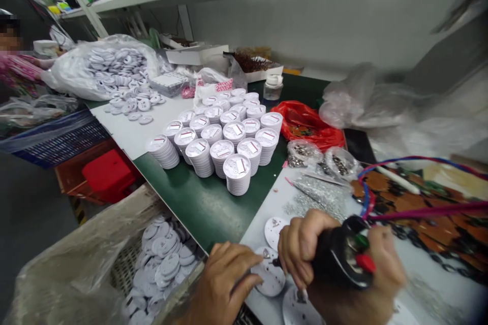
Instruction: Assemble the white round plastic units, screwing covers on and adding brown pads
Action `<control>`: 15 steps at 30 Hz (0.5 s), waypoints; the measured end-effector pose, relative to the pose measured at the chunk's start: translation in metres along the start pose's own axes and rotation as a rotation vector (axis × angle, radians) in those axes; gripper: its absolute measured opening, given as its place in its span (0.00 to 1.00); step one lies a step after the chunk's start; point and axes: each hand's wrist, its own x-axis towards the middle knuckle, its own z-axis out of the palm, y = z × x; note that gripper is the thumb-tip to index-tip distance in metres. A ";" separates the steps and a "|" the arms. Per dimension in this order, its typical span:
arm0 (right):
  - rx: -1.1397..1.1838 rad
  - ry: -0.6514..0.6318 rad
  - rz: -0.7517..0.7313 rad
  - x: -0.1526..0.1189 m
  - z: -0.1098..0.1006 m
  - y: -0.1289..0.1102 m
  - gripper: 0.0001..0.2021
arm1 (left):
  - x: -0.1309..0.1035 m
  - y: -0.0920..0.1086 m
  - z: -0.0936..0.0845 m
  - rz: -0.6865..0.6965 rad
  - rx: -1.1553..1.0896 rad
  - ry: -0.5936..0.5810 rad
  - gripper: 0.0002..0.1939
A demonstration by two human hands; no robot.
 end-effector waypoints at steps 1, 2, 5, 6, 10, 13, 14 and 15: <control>-0.001 0.013 -0.008 0.002 0.001 0.003 0.32 | -0.006 -0.001 0.003 0.058 0.069 0.017 0.09; -0.003 0.031 -0.020 0.004 0.003 0.006 0.31 | -0.011 -0.002 0.007 0.125 0.128 0.046 0.11; -0.022 0.069 -0.040 0.006 0.005 0.023 0.32 | -0.022 -0.003 0.018 0.230 0.280 0.080 0.16; -0.031 0.077 -0.028 0.006 0.005 0.029 0.32 | -0.023 -0.003 0.020 0.233 0.318 0.058 0.15; -0.103 0.060 0.042 0.002 -0.003 0.053 0.33 | -0.020 -0.002 0.017 0.239 0.368 -0.021 0.16; -0.130 0.046 0.033 0.001 -0.008 0.061 0.33 | -0.017 -0.003 0.012 0.268 0.342 -0.024 0.20; -0.131 0.040 0.033 0.002 -0.009 0.063 0.33 | -0.017 -0.004 0.012 0.275 0.336 -0.032 0.20; -0.142 0.029 0.034 0.002 -0.009 0.064 0.33 | -0.018 -0.005 0.013 0.274 0.332 -0.046 0.19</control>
